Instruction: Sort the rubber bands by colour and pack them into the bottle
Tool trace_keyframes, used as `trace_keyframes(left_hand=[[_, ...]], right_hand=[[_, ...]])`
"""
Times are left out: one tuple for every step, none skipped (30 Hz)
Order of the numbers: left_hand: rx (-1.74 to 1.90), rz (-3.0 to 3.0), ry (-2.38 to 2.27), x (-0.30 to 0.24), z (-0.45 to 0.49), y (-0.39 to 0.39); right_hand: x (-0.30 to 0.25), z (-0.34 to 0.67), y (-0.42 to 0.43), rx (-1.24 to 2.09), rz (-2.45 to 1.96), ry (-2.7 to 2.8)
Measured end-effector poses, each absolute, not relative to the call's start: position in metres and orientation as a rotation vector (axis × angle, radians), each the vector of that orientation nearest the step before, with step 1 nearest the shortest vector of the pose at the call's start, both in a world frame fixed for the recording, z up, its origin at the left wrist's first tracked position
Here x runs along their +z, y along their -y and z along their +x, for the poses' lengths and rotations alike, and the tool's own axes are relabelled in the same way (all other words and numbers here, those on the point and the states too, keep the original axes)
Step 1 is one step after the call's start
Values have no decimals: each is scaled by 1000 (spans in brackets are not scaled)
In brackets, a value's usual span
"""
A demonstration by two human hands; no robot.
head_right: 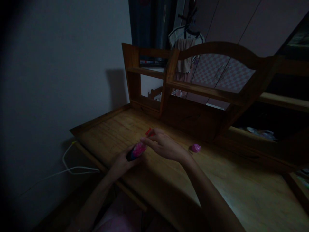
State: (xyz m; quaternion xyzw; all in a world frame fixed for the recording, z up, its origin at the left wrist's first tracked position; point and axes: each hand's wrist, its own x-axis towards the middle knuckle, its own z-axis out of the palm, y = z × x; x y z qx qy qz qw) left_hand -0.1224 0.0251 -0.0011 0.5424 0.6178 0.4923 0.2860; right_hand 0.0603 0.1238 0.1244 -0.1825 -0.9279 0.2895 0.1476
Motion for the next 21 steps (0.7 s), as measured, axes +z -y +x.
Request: trace_keyframes(left_hand=[[1312,1448,-1653,-1,-122,-25],[1305,1445,-1660,-1,-122,-24],[1299,1443,-1667,-2,-122,-24],[1295,1441,-1668,-2,-122,-24],[1293,1440,-1663,-2,-122,-24],[1294,1440,-1656,-2,-122,-24],[1297,1440,-1652,-2,-122,-24],[1298,1442,-1653,-2,-122,-24],[1296,1445,-1661,-3,-121,-24],[1293,1450,-1671,-3,-121,-24],[1294,1455,-1679,-3,-121,-24],[1292,1459,-1684,-3,-121,-24],[1290,1457,-1689,-3,-121,-24],[1286,1453,-1694,-3,-122,-24],[1284,1446,-1701,-3,-122,-24],[1281,1440,-1706,-3,-122,-24],[1279,1435,-1705,-2,-122,-24],[1280,1431,-1695,-1,-122,-24],[1286,1427,-1679,0,-122,-24],[1292,1423,-1661,0,-121,-25],[1298,1418,-1648,1,-121,-25]], right_hand=[[124,61,-124,818,-534,2671],[123,61,-124,805,-541,2674],[122,61,-125,801,-542,2680],[120,60,-125,806,-539,2685],[118,60,-125,818,-533,2690],[115,59,-126,834,-524,2696],[113,58,-126,850,-515,2701],[110,57,-126,864,-506,2712],[108,56,-127,876,-501,2722],[105,55,-127,886,-502,2729],[103,55,-128,897,-506,2734],[102,54,-129,910,-510,2734],[101,54,-129,921,-513,2724],[101,54,-130,934,-515,2711],[102,55,-130,947,-516,2693],[103,54,-131,961,-517,2667],[105,54,-131,976,-515,2633],[108,54,-131,992,-508,2597],[110,54,-131,1006,-493,2562],[113,53,-130,1015,-475,2529],[115,53,-130,1020,-462,2502]])
